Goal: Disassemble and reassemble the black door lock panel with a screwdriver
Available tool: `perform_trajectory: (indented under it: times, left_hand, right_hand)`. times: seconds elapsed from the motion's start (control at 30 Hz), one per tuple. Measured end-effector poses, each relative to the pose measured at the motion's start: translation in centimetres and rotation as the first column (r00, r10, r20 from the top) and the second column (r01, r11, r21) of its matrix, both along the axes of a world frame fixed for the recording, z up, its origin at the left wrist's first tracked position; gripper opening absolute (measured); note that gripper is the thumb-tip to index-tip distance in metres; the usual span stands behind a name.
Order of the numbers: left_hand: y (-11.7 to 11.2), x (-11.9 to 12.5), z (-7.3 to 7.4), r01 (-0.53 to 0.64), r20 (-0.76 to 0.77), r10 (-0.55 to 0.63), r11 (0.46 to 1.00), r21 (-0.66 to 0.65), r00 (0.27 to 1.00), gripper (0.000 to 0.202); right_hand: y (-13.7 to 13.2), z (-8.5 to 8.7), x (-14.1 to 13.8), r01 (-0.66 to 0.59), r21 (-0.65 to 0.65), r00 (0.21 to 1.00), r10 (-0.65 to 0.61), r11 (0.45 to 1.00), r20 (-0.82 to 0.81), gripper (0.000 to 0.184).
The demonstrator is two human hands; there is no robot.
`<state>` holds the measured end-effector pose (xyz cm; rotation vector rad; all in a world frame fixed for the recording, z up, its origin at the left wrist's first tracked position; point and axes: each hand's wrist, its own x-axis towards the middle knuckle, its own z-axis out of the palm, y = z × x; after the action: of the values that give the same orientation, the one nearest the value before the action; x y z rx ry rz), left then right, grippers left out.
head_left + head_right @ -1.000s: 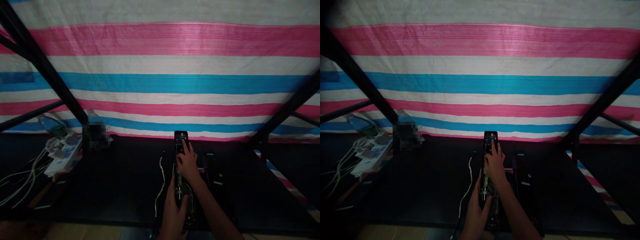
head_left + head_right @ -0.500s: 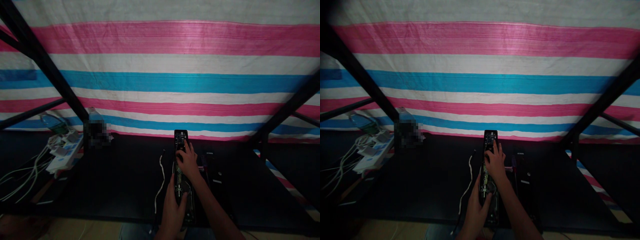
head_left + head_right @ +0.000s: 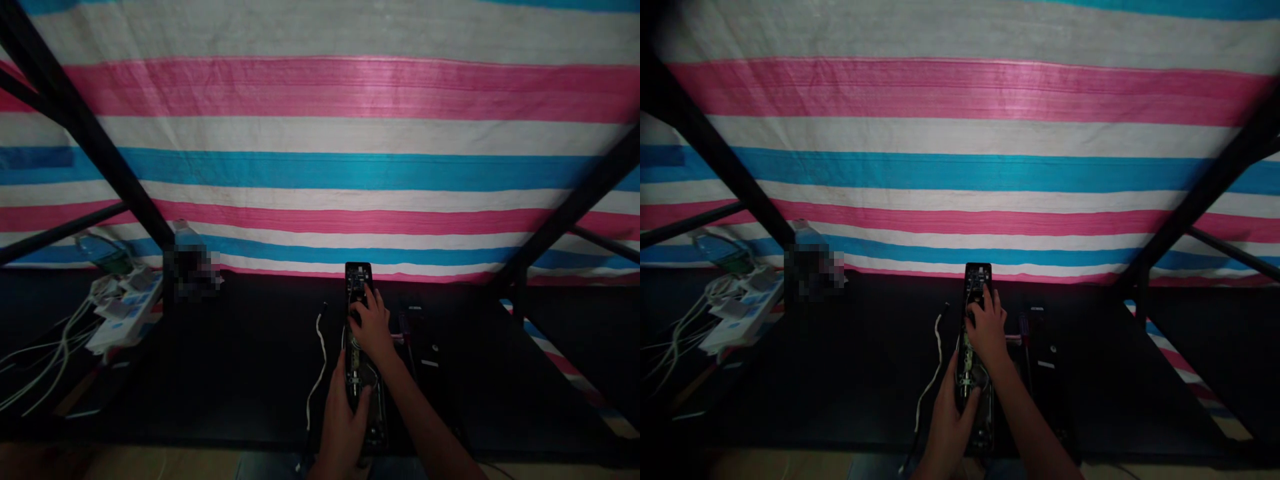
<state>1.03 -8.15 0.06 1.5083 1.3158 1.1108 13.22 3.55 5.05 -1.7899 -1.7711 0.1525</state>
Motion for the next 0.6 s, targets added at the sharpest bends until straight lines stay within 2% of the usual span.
perform_trajectory:
  times: [0.13, 0.37, 0.5, 0.6]
  left_hand:
    - [0.1, 0.0, 0.0, -0.010, -0.002, 0.010, 1.000, 0.002, 1.000, 0.064]
    - [0.3, 0.0, -0.1, -0.031, 0.022, 0.031, 1.000, 0.003, 0.999, 0.056]
    - [0.4, -0.1, 0.0, -0.040, 0.070, 0.043, 0.999, -0.035, 0.997, 0.054]
    - [0.4, -0.1, -0.2, -0.052, 0.076, 0.054, 0.998, -0.032, 0.996, 0.053]
  right_hand:
    - [0.0, 0.0, 0.1, -0.015, 0.012, 1.000, 0.015, 1.000, -0.018, 0.020]
    - [-1.1, -0.6, 0.5, -0.007, 0.071, 0.986, 0.019, 0.997, -0.168, 0.049]
    - [-1.1, 0.0, 0.5, -0.065, 0.098, 0.996, 0.071, 0.993, -0.062, 0.057]
    - [-0.5, 0.8, 0.3, -0.092, 0.062, 0.994, 0.088, 0.994, 0.059, 0.051]
